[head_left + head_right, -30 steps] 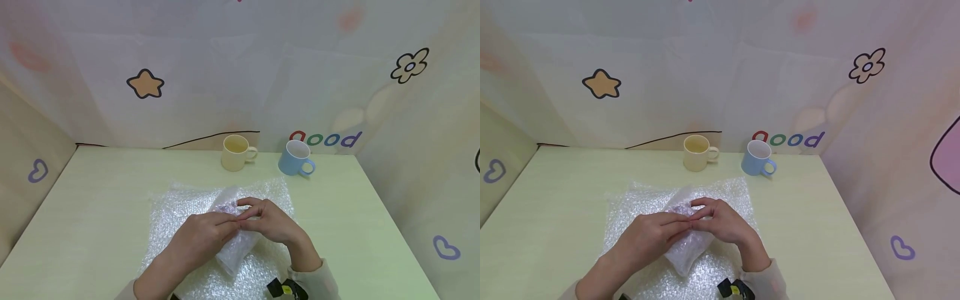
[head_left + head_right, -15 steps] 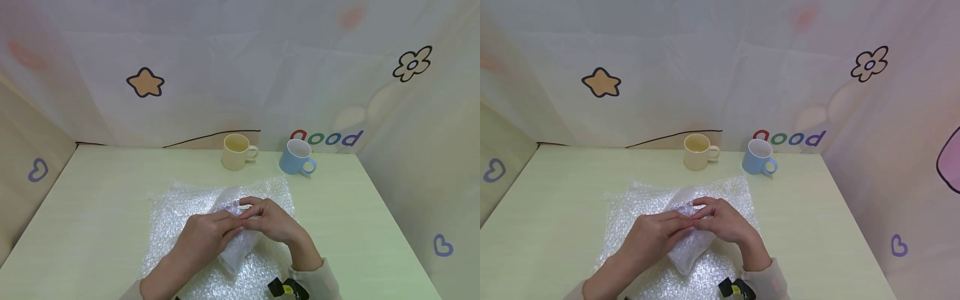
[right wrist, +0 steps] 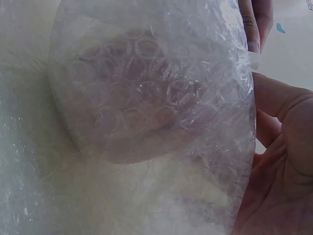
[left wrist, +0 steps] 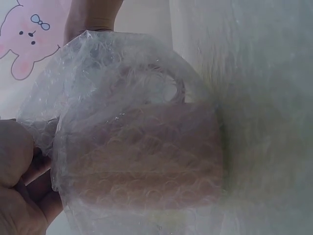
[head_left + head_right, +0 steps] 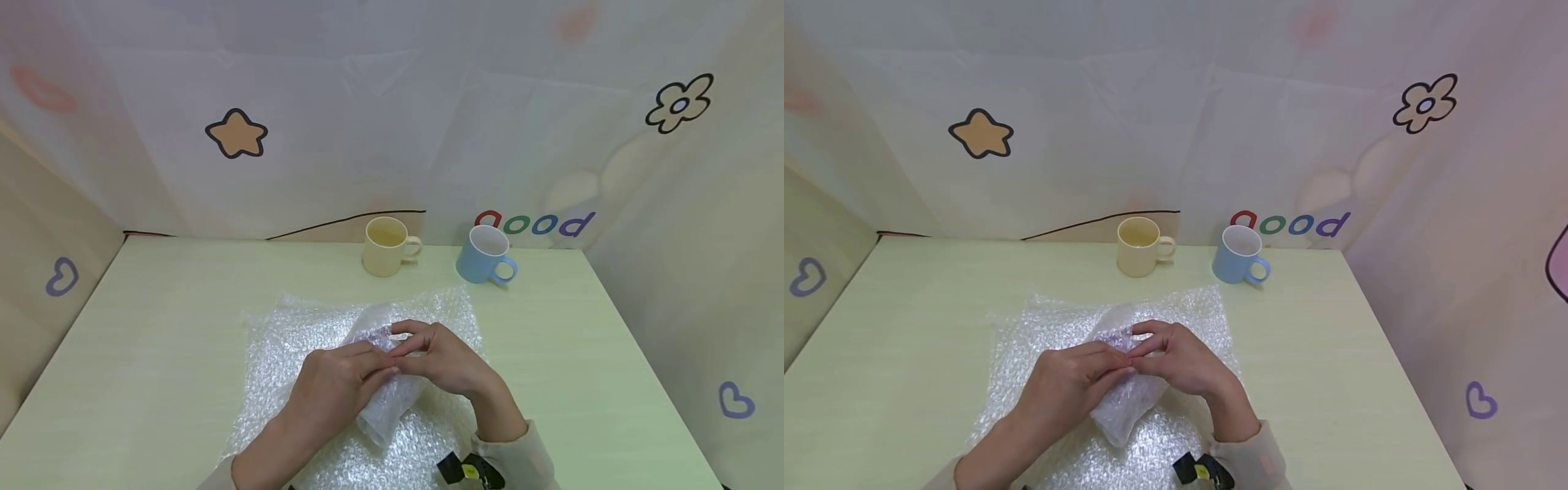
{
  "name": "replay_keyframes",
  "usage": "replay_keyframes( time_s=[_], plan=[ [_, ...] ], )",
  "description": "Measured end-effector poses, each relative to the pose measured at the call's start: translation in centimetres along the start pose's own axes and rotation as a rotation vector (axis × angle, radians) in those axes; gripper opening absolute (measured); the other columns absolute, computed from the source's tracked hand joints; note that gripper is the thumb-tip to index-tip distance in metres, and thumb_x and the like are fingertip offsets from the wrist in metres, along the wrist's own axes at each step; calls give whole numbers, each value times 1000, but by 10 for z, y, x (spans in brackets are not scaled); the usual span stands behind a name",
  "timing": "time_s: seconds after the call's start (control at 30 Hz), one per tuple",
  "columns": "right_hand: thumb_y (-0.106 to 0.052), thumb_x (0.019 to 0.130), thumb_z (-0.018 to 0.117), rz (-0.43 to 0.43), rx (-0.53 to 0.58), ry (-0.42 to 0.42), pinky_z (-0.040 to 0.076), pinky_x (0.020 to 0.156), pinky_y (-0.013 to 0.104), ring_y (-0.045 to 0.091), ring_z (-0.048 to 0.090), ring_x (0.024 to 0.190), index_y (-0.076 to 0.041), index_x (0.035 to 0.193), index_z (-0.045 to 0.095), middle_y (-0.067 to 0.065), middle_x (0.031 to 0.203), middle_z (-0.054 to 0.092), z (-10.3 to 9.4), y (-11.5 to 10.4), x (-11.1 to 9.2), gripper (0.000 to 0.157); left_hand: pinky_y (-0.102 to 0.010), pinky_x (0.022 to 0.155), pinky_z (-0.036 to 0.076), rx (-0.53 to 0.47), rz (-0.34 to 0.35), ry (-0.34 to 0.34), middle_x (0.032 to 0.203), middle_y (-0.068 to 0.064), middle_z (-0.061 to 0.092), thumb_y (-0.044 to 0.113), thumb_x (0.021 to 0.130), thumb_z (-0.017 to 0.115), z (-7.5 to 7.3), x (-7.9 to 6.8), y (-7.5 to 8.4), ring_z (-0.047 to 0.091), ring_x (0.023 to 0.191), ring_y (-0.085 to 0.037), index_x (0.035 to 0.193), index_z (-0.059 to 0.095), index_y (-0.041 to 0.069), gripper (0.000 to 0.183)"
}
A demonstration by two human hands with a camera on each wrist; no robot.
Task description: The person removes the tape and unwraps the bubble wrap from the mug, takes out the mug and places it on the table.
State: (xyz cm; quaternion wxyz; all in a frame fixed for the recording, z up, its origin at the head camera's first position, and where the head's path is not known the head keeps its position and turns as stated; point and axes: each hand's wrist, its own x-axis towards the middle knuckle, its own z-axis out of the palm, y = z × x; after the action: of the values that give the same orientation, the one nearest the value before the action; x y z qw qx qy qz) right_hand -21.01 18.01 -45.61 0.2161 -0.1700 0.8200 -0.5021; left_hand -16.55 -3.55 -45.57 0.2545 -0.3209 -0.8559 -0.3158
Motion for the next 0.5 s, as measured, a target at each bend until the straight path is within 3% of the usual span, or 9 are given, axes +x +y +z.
replay_keyframes(
  time_s=[0.5],
  plan=[
    [-15, 91, 75, -9, -12, 8, 43, 113, 55, 33, 48, 144, -12, 103, 84, 11, 146, 61, 4, 4, 1, 15, -17, 58, 53, -17, -28, 29, 85, 11, 79, 24, 82, 86, 5, -5, -2, 72, 72, -1, 87, 82, 22, 7]
  ],
)
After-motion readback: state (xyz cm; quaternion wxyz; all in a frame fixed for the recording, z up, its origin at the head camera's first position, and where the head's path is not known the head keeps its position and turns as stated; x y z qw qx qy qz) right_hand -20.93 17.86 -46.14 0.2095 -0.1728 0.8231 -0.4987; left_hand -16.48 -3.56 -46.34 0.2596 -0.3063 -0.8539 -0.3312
